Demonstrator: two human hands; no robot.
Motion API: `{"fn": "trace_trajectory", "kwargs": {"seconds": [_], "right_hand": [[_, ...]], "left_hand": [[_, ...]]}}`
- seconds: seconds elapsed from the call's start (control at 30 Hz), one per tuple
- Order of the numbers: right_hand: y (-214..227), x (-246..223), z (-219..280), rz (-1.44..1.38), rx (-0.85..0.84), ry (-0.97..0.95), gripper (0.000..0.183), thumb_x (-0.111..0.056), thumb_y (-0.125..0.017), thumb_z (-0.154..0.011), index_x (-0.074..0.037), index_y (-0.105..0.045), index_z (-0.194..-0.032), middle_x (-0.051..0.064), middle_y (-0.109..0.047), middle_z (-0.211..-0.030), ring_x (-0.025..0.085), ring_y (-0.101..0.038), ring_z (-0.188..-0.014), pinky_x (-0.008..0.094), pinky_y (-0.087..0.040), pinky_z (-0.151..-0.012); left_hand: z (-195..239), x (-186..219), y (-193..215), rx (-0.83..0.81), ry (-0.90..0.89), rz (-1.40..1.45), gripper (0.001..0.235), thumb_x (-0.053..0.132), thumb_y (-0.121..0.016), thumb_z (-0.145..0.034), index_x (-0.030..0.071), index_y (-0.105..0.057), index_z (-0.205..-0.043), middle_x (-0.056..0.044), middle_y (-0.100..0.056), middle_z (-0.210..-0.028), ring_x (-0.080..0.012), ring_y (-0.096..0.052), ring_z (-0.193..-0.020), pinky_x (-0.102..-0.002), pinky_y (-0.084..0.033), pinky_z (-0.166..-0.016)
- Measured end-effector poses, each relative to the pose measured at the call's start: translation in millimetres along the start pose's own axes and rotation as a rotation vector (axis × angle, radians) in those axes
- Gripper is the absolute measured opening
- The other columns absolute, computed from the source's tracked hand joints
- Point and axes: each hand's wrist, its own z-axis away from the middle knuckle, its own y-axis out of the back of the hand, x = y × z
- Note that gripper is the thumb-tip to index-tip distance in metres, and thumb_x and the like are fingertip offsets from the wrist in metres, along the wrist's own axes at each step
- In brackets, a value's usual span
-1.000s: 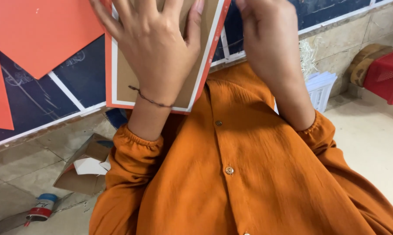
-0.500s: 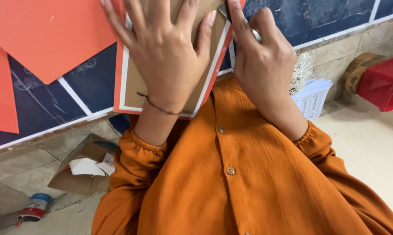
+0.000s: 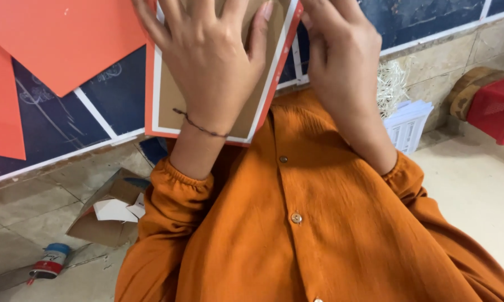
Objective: The person trims the edges of rectangular orange paper sheets using a small blade. They hold the paper on a dark work surface, carefully scraping the blade along the borders to remove excess material, then flip the paper to work on other sides.
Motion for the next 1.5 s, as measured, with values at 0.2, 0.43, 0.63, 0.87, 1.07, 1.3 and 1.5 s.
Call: {"fn": "trace_trajectory", "kwargs": {"seconds": [0.2, 0.43, 0.63, 0.87, 1.07, 1.3, 1.5], "right_hand": [[3, 6, 1, 0.024, -0.086, 0.102, 0.043, 0.011, -0.055, -0.11, -0.004, -0.069, -0.147, 0.025, -0.069, -0.135, 0.05, -0.069, -0.102, 0.051, -0.053, -0.078], [-16, 2, 10, 0.397, -0.003, 0.086, 0.053, 0.001, -0.058, -0.117, -0.019, -0.057, -0.166, 0.007, -0.054, -0.111, 0.027, -0.055, -0.072, 0.04, -0.05, -0.06], [-14, -4, 4, 0.266, -0.024, -0.008, 0.057, 0.005, -0.059, -0.107, -0.019, -0.06, -0.16, 0.012, -0.058, -0.115, 0.034, -0.063, -0.081, 0.046, -0.05, -0.062], [6, 10, -16, -0.104, -0.09, 0.068, 0.03, 0.006, -0.057, -0.117, 0.003, -0.072, -0.142, 0.026, -0.074, -0.126, 0.045, -0.07, -0.106, 0.046, -0.051, -0.086], [-12, 15, 9, 0.42, -0.065, 0.153, 0.061, 0.002, -0.063, -0.115, -0.019, -0.052, -0.171, 0.006, -0.057, -0.117, 0.027, -0.061, -0.077, 0.04, -0.054, -0.061], [-3, 11, -5, 0.323, -0.112, 0.177, 0.068, 0.006, -0.061, -0.102, -0.012, -0.059, -0.167, 0.011, -0.058, -0.116, 0.03, -0.066, -0.081, 0.044, -0.055, -0.062], [-11, 2, -6, 0.378, -0.064, 0.175, 0.064, 0.006, -0.061, -0.097, -0.013, -0.063, -0.158, 0.017, -0.064, -0.13, 0.031, -0.073, -0.091, 0.043, -0.056, -0.062]], "left_hand": [[-3, 2, 4, 0.028, 0.005, 0.013, 0.03, 0.04, -0.079, -0.113, 0.021, -0.083, -0.136, -0.016, -0.067, -0.14, -0.0508, -0.049, -0.132, -0.075, -0.029, -0.116], [-2, 3, 5, -0.022, 0.027, -0.012, 0.035, 0.045, -0.074, -0.117, 0.025, -0.076, -0.146, -0.011, -0.064, -0.148, -0.05, -0.044, -0.14, -0.074, -0.028, -0.121], [-2, 4, 5, -0.039, 0.035, 0.005, 0.035, 0.044, -0.071, -0.118, 0.025, -0.077, -0.146, -0.01, -0.064, -0.15, -0.0506, -0.04, -0.143, -0.075, -0.025, -0.122], [-4, 2, 4, -0.004, 0.04, 0.028, 0.035, 0.043, -0.069, -0.117, 0.023, -0.08, -0.143, -0.013, -0.065, -0.148, -0.0502, -0.042, -0.142, -0.075, -0.024, -0.122], [-4, 4, 6, -0.004, 0.036, 0.024, 0.036, 0.042, -0.071, -0.117, 0.021, -0.074, -0.146, -0.012, -0.069, -0.145, -0.0524, -0.041, -0.142, -0.074, -0.023, -0.123], [-5, 3, 10, -0.025, 0.016, 0.022, 0.037, 0.039, -0.066, -0.118, 0.019, -0.072, -0.148, -0.012, -0.067, -0.146, -0.052, -0.046, -0.141, -0.074, -0.024, -0.123], [-4, 2, 12, -0.078, 0.005, 0.024, 0.038, 0.032, -0.071, -0.114, 0.019, -0.072, -0.149, -0.015, -0.065, -0.148, -0.0503, -0.057, -0.135, -0.071, -0.027, -0.122]]}}
